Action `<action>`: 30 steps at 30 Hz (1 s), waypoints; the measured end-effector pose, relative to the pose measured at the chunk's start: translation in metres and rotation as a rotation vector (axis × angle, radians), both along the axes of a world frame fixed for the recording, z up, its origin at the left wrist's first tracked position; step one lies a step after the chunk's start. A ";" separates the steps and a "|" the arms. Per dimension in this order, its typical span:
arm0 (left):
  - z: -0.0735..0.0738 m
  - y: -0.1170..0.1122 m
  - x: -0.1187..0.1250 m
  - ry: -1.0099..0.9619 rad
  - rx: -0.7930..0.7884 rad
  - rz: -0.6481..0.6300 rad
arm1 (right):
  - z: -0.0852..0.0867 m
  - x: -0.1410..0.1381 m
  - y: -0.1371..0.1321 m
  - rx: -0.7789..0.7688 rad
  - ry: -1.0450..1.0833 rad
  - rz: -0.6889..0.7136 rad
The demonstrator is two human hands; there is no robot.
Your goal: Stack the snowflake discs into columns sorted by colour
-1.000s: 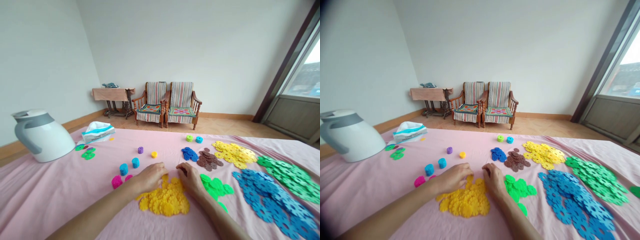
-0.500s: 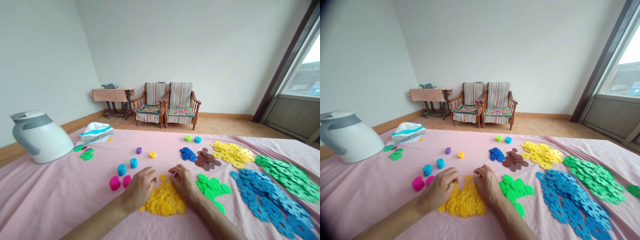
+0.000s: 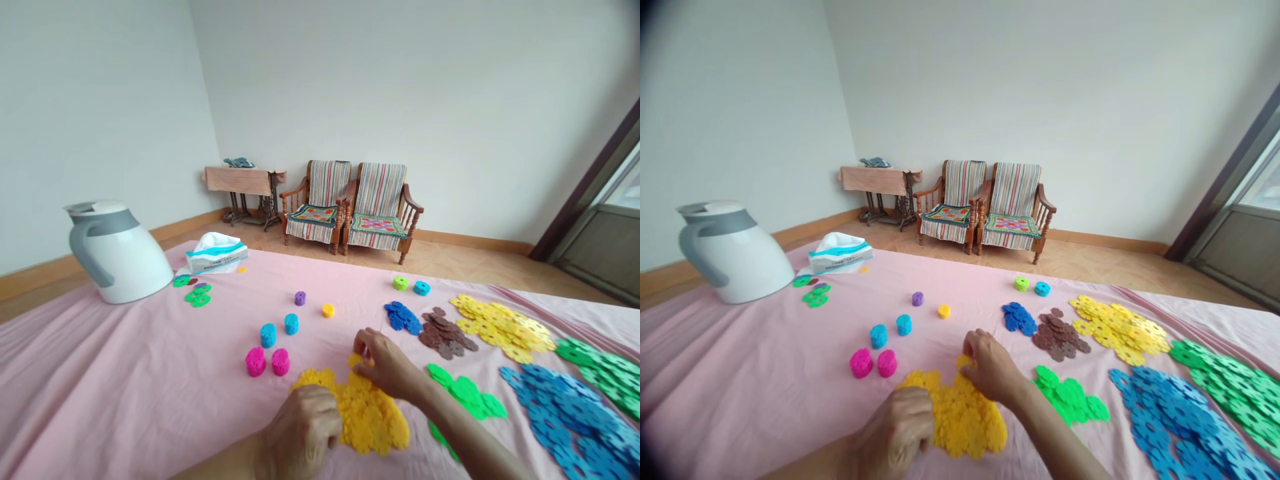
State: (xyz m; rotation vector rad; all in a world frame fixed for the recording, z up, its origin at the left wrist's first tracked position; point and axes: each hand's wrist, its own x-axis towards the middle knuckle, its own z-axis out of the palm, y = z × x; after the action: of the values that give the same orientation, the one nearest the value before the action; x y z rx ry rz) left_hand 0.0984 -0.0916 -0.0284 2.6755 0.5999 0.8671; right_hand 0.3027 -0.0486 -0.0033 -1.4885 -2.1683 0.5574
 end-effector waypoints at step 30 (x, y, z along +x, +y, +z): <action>-0.017 0.008 -0.004 -0.020 -0.070 -0.052 | -0.011 -0.052 0.104 -0.392 0.832 -0.457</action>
State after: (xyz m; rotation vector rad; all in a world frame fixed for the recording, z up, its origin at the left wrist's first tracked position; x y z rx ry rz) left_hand 0.0941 -0.0833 -0.0457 2.6047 0.5429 0.8414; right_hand 0.2504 0.0551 -0.0145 -1.4913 -1.0857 1.2078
